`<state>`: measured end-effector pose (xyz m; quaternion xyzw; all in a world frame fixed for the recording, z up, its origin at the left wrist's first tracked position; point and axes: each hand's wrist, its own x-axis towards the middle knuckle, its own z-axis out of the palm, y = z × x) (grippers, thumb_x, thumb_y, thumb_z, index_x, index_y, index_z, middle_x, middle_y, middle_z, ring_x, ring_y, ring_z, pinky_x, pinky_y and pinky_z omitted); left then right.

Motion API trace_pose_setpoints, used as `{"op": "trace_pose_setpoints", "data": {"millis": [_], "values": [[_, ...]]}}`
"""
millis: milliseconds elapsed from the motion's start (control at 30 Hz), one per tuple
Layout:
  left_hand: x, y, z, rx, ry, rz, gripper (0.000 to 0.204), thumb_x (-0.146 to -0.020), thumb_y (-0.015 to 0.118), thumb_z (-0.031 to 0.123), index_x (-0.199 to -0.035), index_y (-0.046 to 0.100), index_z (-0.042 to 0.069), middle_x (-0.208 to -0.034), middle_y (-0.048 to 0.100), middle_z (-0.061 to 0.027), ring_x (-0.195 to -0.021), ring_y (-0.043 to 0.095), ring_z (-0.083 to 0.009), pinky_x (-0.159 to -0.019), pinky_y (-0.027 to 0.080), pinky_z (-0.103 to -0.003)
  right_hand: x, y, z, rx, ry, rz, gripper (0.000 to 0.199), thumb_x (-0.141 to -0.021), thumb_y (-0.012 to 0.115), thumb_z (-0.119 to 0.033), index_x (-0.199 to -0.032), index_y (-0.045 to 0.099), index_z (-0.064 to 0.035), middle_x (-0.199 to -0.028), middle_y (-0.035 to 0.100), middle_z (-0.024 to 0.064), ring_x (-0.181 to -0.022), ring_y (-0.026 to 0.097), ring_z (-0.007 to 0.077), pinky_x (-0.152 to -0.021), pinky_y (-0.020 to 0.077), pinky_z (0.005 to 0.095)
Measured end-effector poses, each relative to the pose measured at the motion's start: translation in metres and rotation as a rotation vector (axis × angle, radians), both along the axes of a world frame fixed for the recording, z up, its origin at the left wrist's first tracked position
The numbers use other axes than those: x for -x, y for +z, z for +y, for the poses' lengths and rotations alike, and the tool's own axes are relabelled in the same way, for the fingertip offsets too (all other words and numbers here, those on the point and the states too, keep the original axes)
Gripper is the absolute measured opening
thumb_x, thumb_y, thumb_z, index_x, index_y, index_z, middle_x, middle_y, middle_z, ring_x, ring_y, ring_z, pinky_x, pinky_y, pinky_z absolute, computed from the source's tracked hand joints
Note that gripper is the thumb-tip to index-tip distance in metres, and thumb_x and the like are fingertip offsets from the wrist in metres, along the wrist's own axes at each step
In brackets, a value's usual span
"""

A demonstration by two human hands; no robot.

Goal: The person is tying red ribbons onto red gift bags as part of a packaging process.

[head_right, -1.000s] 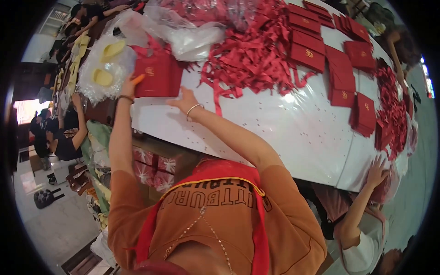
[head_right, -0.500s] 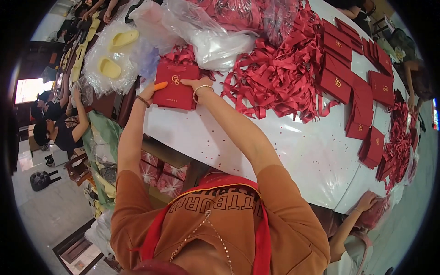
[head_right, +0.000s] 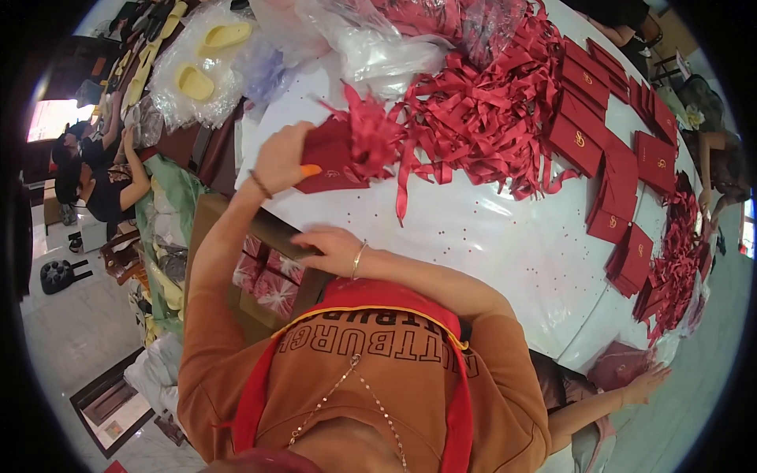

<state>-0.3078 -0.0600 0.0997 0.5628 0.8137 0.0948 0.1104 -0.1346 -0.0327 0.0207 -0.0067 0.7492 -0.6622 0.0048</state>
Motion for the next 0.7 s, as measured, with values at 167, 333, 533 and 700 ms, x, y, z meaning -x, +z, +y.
{"op": "trace_pose_setpoints", "data": {"millis": [167, 333, 533, 700], "values": [[-0.014, -0.01, -0.006, -0.032, -0.072, 0.079, 0.064, -0.056, 0.073, 0.025, -0.109, 0.044, 0.006, -0.097, 0.052, -0.0118, -0.089, 0.049, -0.0296, -0.075, 0.039, -0.039, 0.019, 0.058, 0.095, -0.794, -0.359, 0.517, 0.08, -0.054, 0.075, -0.032, -0.123, 0.04, -0.0097, -0.129, 0.031, 0.0185, -0.116, 0.033, 0.0348, -0.099, 0.0199, 0.0506], [-0.008, -0.003, -0.009, 0.004, -0.148, 0.038, 0.074, -0.059, 0.073, 0.031, -0.119, 0.038, 0.005, -0.109, 0.049, -0.013, -0.095, 0.049, -0.0288, -0.077, 0.039, -0.038, 0.035, 0.016, 0.126, -0.358, -0.155, 0.218, 0.088, -0.052, 0.078, -0.029, -0.125, 0.034, -0.0061, -0.117, 0.041, 0.018, -0.111, 0.04, 0.0331, -0.094, 0.0332, 0.0371], [0.023, -0.049, -0.05, -0.59, 0.172, -0.821, 0.069, -0.083, 0.045, 0.048, -0.134, 0.022, 0.008, -0.131, 0.037, -0.0145, -0.119, 0.037, -0.0258, -0.096, 0.031, -0.038, 0.037, 0.015, 0.12, -0.348, -0.187, 0.231, 0.08, -0.052, 0.077, -0.022, -0.119, 0.038, -0.0035, -0.109, 0.045, 0.0156, -0.104, 0.044, 0.0296, -0.09, 0.0363, 0.0337], [-0.003, -0.088, -0.041, -1.042, 0.496, -1.333, 0.073, -0.085, 0.015, 0.061, -0.13, 0.034, 0.007, -0.118, 0.048, -0.0115, -0.106, 0.046, -0.0206, -0.092, 0.035, -0.032, 0.038, 0.008, 0.118, -0.315, -0.171, 0.126, 0.089, -0.053, 0.078, -0.018, -0.125, 0.028, -0.0019, -0.111, 0.042, 0.0137, -0.105, 0.045, 0.025, -0.09, 0.0374, 0.0326]]}}
